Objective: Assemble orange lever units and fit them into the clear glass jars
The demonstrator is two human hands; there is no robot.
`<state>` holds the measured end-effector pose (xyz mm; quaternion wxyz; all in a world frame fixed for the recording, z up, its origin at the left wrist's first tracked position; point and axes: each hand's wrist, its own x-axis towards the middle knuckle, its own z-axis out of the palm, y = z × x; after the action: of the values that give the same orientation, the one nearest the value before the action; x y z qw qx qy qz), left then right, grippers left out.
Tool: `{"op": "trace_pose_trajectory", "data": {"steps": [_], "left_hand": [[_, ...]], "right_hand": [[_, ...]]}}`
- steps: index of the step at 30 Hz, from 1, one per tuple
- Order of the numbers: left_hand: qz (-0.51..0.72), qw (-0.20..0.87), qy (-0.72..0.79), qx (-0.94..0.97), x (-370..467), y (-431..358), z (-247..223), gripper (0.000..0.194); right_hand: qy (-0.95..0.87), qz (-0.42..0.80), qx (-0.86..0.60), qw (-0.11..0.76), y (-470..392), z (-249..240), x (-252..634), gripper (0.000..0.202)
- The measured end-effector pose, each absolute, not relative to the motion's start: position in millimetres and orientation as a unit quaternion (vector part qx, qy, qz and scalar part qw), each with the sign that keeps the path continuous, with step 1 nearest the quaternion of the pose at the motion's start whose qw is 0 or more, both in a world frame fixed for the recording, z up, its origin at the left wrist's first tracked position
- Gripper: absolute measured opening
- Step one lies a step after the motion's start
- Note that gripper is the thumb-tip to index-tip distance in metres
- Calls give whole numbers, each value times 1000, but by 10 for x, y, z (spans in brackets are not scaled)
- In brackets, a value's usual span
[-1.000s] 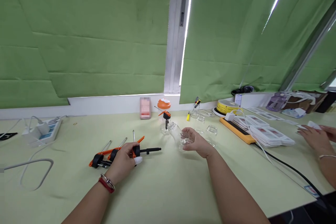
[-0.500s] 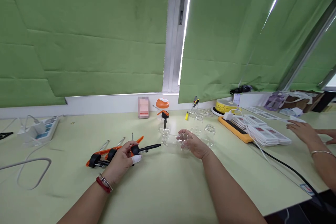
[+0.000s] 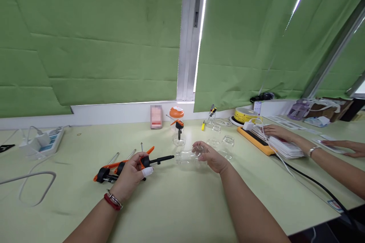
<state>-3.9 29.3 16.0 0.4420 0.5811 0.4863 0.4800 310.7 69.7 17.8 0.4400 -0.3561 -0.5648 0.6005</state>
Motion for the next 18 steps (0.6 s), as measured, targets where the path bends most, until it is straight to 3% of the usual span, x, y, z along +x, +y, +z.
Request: {"op": "trace_pose_trajectory", "data": {"steps": [8,18], "left_hand": [[447,470,451,613,74,238,92,42],[427,485,445,620,149,185,158,41]], "right_hand": [[-575,655,-319,372,606,144,2727,50],[-560,672,-308,374,567,144,2641,50]]}}
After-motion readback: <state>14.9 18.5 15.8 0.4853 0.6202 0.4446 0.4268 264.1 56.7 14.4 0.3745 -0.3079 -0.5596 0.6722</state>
